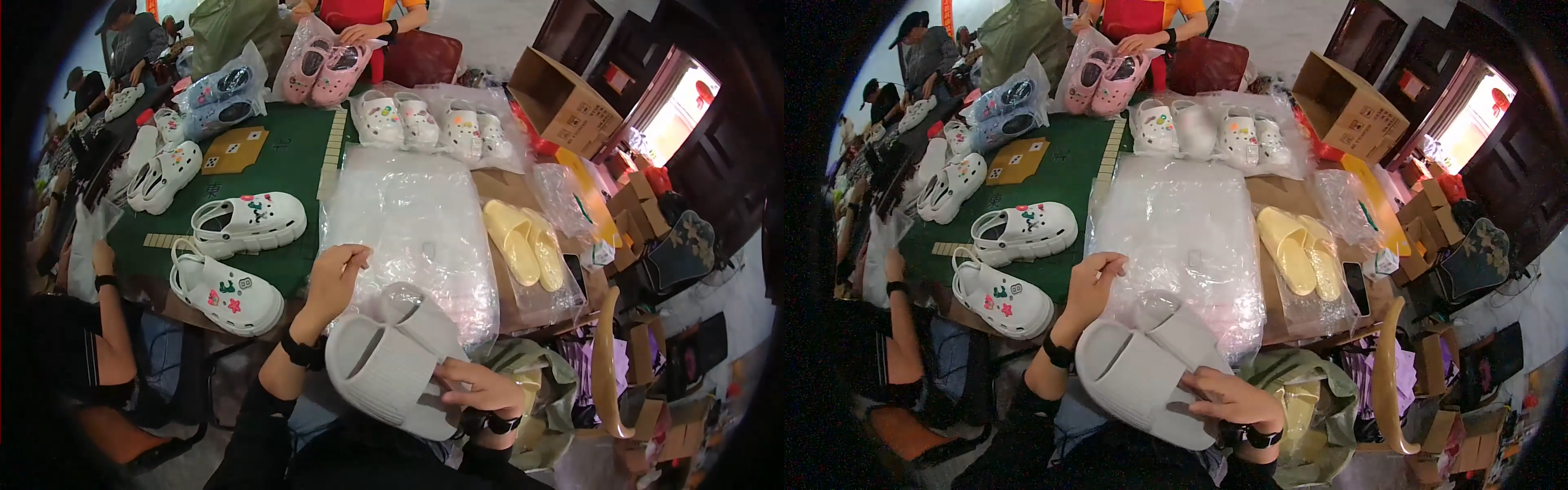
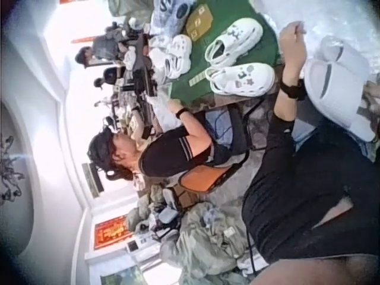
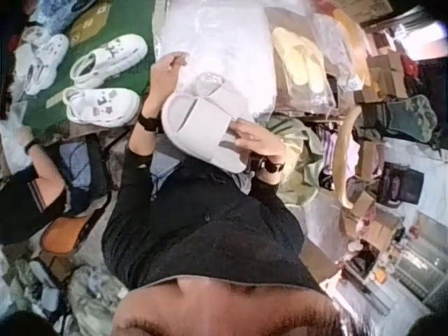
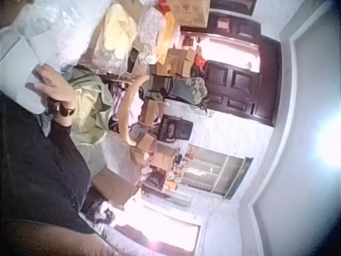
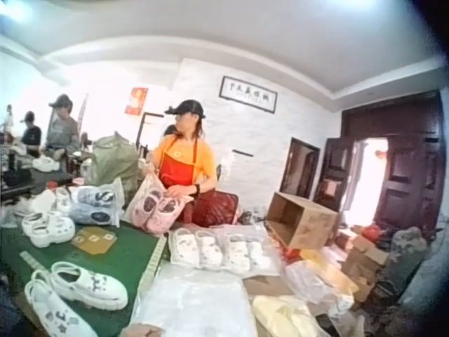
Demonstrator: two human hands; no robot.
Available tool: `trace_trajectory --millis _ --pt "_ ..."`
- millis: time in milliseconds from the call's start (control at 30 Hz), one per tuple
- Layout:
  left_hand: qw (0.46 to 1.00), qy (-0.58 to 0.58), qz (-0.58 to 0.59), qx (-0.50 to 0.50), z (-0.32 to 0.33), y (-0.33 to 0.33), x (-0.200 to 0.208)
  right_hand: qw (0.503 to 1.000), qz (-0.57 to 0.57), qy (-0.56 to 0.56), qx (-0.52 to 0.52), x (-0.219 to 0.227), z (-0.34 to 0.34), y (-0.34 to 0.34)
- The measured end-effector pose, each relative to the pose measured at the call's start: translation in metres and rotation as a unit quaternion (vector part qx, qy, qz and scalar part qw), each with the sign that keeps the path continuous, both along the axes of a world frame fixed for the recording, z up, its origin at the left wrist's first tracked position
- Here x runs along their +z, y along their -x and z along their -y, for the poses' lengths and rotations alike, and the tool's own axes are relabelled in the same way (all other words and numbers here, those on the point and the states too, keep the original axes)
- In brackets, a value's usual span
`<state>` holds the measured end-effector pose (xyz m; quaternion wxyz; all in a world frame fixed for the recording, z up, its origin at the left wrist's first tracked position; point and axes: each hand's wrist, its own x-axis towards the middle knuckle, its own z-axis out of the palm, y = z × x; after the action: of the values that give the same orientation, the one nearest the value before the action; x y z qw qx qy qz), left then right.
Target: Packing pairs of shoes and sandals into plastic bags for shipping.
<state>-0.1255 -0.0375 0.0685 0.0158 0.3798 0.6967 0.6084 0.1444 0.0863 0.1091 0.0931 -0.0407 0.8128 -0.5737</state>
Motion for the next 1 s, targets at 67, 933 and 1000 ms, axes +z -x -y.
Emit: trace_trajectory --millis 67,933,1000 --pt "0.999 0.035 -0.03 -0.01 0.003 0.001 0.001 0.998 0.0 -0.054 -0.036 0.009 0.001 -0.004" --pt "0.925 0.051 -0.195 -0.322 -0.003 -0.05 0.022 0.805 -0.19 -0.411 -0.384 -0.044 0.011 0.065" --pt "0.98 0.023 -0.197 -0.032 0.005 -0.065 0.027 0.804 -0.142 -0.386 -0.429 -0.041 0.008 0.077"
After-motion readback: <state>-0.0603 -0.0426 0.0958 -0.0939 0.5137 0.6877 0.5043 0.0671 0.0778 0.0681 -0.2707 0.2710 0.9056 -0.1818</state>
